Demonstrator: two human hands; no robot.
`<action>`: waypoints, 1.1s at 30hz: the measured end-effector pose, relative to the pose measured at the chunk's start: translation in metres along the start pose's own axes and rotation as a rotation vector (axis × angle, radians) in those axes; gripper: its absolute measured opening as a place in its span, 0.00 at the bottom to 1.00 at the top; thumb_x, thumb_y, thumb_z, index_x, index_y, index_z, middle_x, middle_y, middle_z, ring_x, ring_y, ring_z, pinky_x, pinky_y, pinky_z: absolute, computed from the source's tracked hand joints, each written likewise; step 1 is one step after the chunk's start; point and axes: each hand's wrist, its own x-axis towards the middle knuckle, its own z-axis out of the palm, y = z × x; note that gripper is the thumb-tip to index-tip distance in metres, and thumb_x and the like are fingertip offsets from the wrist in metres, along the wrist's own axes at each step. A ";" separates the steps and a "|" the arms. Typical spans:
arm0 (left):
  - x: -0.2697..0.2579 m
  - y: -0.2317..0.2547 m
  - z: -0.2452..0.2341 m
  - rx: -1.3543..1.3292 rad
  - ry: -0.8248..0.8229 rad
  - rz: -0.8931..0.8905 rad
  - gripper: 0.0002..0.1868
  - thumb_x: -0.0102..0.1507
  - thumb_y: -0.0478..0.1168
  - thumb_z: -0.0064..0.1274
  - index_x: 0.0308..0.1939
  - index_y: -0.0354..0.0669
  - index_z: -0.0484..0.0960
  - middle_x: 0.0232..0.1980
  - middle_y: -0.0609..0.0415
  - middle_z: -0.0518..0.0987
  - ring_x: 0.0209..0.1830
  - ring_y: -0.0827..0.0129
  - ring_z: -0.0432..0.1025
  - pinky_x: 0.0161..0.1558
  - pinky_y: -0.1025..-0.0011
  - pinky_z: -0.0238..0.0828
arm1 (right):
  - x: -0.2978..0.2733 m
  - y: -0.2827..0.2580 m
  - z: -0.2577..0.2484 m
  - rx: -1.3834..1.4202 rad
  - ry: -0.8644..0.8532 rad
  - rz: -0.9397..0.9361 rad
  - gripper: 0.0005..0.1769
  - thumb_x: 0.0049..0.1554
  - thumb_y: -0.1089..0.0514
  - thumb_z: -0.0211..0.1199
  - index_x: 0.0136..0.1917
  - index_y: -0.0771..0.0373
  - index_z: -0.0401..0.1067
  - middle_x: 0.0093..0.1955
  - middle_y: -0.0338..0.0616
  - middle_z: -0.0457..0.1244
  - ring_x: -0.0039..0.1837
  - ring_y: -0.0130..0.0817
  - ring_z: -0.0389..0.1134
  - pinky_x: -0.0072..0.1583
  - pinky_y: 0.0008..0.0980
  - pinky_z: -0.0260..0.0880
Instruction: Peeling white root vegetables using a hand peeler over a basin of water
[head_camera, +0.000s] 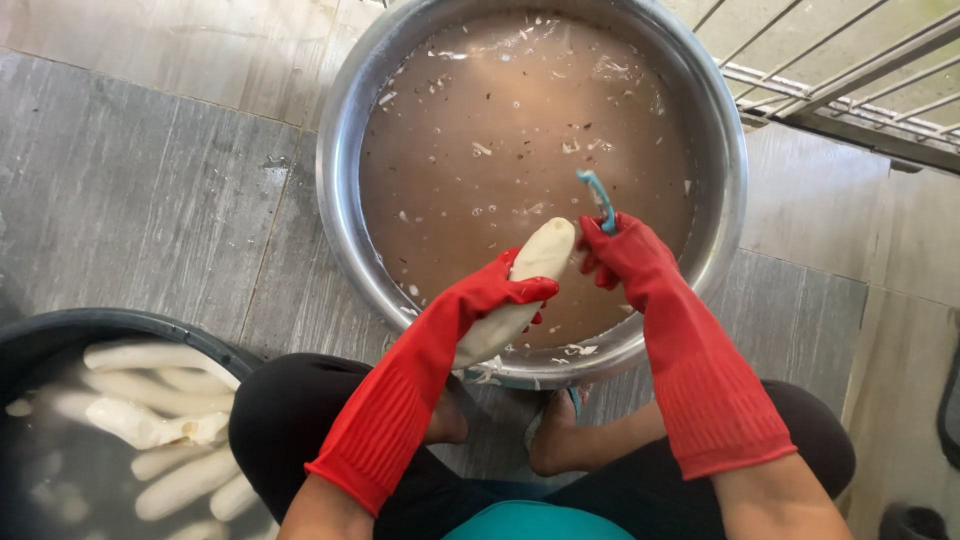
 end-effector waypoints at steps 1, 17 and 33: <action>-0.001 0.000 0.001 0.002 -0.001 0.000 0.26 0.58 0.45 0.66 0.52 0.30 0.77 0.33 0.31 0.81 0.29 0.46 0.81 0.29 0.52 0.83 | -0.005 -0.002 -0.001 0.002 0.001 0.000 0.19 0.58 0.36 0.64 0.47 0.51 0.75 0.27 0.47 0.68 0.24 0.40 0.69 0.31 0.36 0.73; -0.019 0.048 0.039 0.464 0.289 -0.324 0.59 0.48 0.53 0.71 0.80 0.53 0.56 0.48 0.42 0.84 0.42 0.58 0.81 0.53 0.72 0.79 | -0.033 0.013 0.017 -0.677 -0.066 -0.090 0.13 0.65 0.42 0.56 0.47 0.47 0.75 0.30 0.38 0.67 0.32 0.33 0.71 0.45 0.35 0.74; -0.008 0.018 0.023 0.335 0.125 0.000 0.50 0.47 0.54 0.71 0.71 0.42 0.71 0.42 0.30 0.83 0.40 0.45 0.82 0.38 0.55 0.82 | -0.043 -0.019 -0.018 -0.348 -0.006 0.053 0.19 0.60 0.37 0.55 0.39 0.49 0.74 0.25 0.37 0.67 0.29 0.33 0.72 0.42 0.31 0.71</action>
